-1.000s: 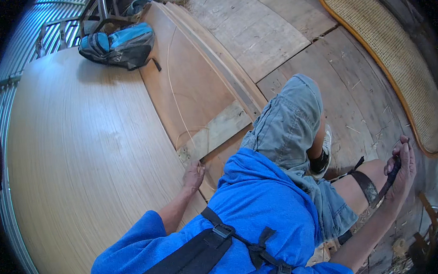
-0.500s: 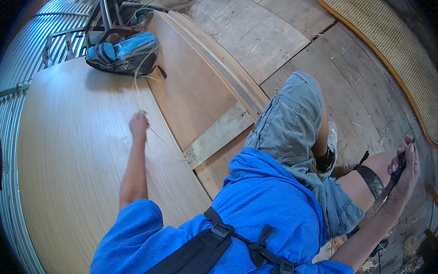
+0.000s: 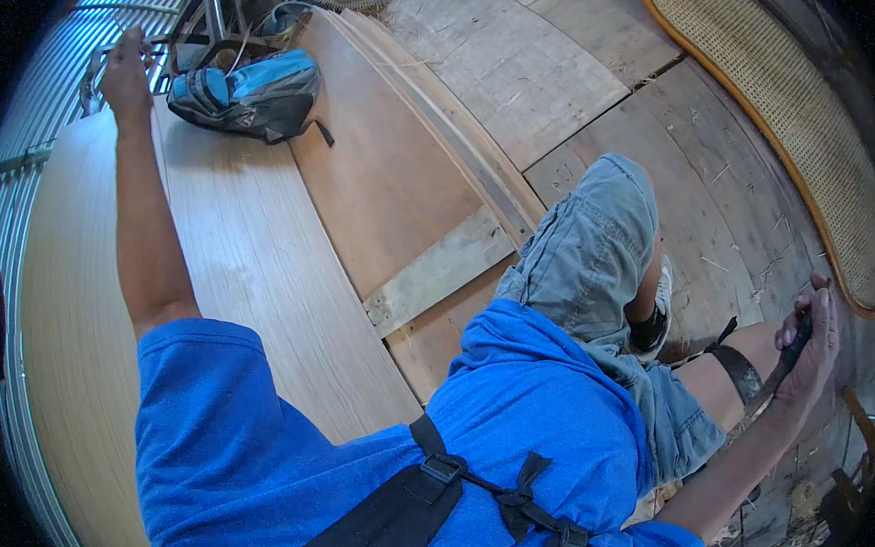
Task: Using a knife to scrape and refine a thin strip of bamboo or rattan while sitting in a workshop.
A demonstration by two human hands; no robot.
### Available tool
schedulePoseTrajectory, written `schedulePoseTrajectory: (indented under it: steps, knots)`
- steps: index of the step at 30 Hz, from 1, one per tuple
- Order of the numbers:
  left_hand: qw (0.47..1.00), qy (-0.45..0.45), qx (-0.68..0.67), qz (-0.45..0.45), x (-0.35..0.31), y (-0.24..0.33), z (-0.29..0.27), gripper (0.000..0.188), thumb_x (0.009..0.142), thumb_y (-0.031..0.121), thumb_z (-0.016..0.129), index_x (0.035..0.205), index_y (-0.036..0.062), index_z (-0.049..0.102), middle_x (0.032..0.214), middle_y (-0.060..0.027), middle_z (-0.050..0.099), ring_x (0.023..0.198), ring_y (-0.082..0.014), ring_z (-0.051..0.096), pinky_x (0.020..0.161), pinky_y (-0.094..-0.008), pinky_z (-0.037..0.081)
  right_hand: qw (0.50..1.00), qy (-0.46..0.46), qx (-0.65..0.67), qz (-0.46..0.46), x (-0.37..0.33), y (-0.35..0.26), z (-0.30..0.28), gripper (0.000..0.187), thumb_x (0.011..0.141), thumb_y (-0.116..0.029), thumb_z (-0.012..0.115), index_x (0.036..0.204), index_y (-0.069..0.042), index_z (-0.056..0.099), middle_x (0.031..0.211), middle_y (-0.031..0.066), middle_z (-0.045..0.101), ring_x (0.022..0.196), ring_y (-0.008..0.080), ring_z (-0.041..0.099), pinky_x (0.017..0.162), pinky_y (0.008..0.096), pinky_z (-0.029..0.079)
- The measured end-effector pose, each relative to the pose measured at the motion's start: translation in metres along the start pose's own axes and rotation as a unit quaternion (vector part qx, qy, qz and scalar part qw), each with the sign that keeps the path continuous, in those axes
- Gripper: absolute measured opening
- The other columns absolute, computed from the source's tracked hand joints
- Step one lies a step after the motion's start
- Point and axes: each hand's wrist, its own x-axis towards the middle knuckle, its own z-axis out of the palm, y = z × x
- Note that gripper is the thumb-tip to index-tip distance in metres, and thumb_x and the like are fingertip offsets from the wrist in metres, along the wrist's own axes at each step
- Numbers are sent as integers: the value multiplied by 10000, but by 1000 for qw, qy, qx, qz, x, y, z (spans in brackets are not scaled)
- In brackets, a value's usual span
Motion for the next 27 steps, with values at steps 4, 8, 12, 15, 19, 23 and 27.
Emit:
schedulePoseTrajectory:
  steps: [4, 8, 12, 15, 19, 23, 27]
  knots:
    - [979, -3, -53, -198, -94, -73, 13, 354, 863, 346, 544, 683, 41, 530, 573, -28, 524, 517, -120, 494, 461, -290, 388, 999, -24, 32, 7, -5, 22, 1, 306, 930, -216, 489, 1156, -12, 500, 766, 20, 528, 467, 49, 434, 386, 183, 352]
    - [749, 74, -212, -624, -319, -237, -19, 147, 823, 156, 505, 723, 48, 513, 655, -125, 535, 557, -272, 541, 477, -410, 456, 995, -13, 77, 70, -12, 34, -1, 306, 928, -221, 494, 1153, -14, 499, 763, 22, 531, 446, 54, 432, 371, 187, 359]
    - [645, 128, -80, -749, -556, -248, -108, 103, 732, -4, 444, 635, 21, 466, 597, -141, 487, 460, -267, 491, 382, -366, 414, 988, -34, 108, 103, -5, 52, -4, 313, 923, -229, 504, 1151, -15, 498, 758, 23, 531, 441, 56, 431, 366, 188, 362]
    - [598, 41, -65, -798, -557, -97, -10, 137, 745, 0, 430, 618, 19, 478, 573, -103, 477, 473, -238, 504, 387, -345, 409, 995, 20, 71, 73, -20, 31, -29, 325, 919, -233, 512, 1157, -13, 492, 755, 23, 532, 443, 56, 431, 369, 185, 360]
    - [755, -174, 192, -602, -543, -114, -53, 226, 759, 113, 453, 832, -43, 598, 764, -221, 607, 683, -372, 599, 608, -441, 473, 997, -3, 41, 69, -12, 25, -11, 354, 914, -250, 519, 1174, -13, 478, 759, 12, 526, 455, 50, 426, 378, 182, 344]
    - [727, -390, 347, -446, -454, -81, -30, 417, 741, 235, 491, 981, -90, 593, 1006, -306, 570, 966, -437, 557, 844, -449, 435, 998, 41, 46, 33, -25, 4, -30, 365, 916, -285, 512, 1166, -20, 491, 750, 3, 520, 465, 43, 408, 400, 185, 325]
    - [762, -350, 463, -286, -448, -213, -44, 455, 766, 330, 583, 955, -84, 601, 994, -283, 585, 1003, -416, 534, 862, -448, 426, 993, 101, 44, 40, -44, -14, -67, 369, 901, -329, 523, 1153, -60, 514, 748, -17, 502, 473, 42, 401, 406, 188, 317]
